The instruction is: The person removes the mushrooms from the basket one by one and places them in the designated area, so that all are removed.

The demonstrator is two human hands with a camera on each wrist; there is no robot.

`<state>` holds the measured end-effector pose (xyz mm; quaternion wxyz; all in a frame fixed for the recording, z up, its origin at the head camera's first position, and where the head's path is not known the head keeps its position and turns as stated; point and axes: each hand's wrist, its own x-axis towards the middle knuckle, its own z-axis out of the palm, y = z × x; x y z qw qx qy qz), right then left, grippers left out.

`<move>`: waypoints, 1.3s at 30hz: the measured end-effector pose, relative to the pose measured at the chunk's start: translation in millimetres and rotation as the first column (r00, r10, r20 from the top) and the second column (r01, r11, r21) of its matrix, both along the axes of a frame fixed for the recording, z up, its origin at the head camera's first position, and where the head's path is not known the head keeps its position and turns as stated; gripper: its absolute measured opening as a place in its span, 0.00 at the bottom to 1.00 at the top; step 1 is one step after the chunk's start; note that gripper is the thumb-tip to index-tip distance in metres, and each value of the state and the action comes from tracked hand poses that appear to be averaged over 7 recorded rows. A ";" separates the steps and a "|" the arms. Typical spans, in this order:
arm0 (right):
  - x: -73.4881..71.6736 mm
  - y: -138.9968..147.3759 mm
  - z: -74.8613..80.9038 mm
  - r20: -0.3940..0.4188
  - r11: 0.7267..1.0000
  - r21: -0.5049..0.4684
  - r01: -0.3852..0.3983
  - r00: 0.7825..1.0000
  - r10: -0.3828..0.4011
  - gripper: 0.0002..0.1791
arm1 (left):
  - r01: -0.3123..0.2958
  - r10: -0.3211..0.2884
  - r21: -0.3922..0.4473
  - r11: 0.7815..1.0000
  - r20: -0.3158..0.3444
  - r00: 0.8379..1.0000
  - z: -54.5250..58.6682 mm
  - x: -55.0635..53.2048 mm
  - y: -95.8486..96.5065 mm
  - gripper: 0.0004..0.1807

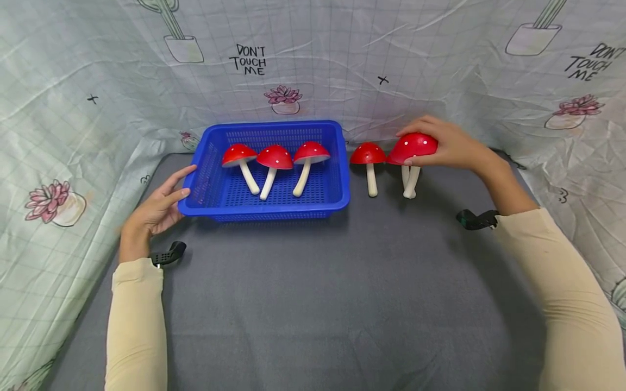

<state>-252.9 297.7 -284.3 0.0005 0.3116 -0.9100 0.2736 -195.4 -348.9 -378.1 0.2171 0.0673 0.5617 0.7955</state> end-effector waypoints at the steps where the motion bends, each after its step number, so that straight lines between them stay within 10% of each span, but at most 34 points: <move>1: 1.1 1.6 -0.2 0.004 1.000 0.004 0.007 1.000 -0.007 0.31 | -0.002 0.002 -0.004 1.000 -0.001 1.000 0.2 0.0 0.3 0.34; 39: 24.8 44.0 -13.4 -0.043 0.986 0.041 0.159 0.987 -0.158 0.36 | 0.023 -0.022 0.032 0.999 -0.031 0.999 -2.8 -0.2 0.9 0.33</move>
